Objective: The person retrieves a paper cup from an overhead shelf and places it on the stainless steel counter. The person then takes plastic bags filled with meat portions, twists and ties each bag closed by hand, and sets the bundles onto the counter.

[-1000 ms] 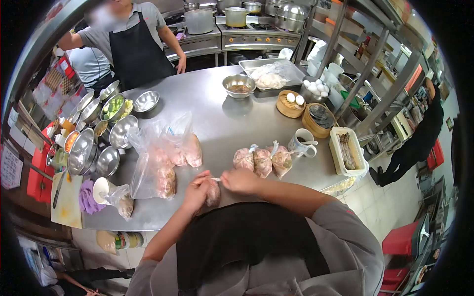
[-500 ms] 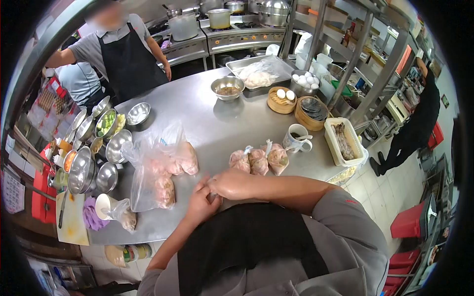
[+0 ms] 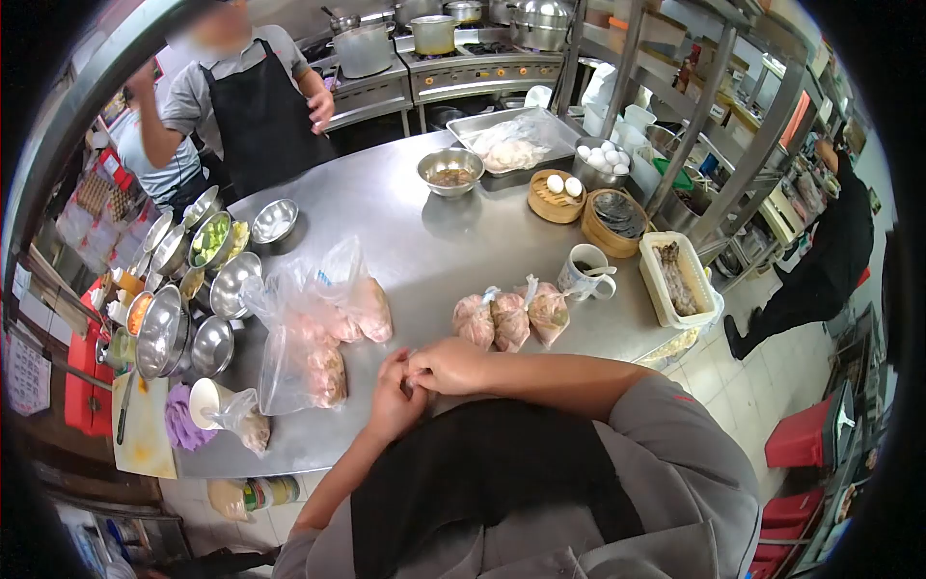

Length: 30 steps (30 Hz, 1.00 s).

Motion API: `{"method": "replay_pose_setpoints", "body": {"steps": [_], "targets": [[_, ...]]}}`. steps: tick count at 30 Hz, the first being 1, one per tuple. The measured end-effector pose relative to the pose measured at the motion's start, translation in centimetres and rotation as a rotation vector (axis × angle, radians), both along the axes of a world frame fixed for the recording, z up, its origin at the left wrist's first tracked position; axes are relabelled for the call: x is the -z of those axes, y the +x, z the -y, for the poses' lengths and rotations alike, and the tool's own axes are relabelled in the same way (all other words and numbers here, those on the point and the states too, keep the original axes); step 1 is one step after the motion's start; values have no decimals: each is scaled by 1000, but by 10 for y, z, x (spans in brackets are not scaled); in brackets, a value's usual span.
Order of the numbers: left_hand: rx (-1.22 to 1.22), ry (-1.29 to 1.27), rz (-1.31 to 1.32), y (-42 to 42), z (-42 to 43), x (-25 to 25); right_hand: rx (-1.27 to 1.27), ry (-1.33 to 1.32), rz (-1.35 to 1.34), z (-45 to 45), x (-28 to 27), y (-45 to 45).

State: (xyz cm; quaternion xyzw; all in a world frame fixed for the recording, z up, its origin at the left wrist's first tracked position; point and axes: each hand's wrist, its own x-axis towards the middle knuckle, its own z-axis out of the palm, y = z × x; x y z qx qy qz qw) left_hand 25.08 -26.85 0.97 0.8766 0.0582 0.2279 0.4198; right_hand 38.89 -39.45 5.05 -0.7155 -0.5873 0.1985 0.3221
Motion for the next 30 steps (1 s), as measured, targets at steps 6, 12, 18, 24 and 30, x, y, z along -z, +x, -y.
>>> {"method": "replay_pose_setpoints", "body": {"steps": [6, 12, 18, 24, 30], "targets": [[-20, 66, -16, 2, -4, -1, 55, 52, -55, 0, 12, -1], [-12, 90, -162, 0, -10, -1, 92, 37, -140, 3, 13, 2], [23, 162, -113, -5, -9, -16, 129, 52, -235, 5, 24, -1], [53, 39, 10, -9, -10, -12, 213, -183, -817, 5, 21, 9], [-59, -48, 26, -6, -2, 8, 264, -286, -964, 2, 13, 7]]}}
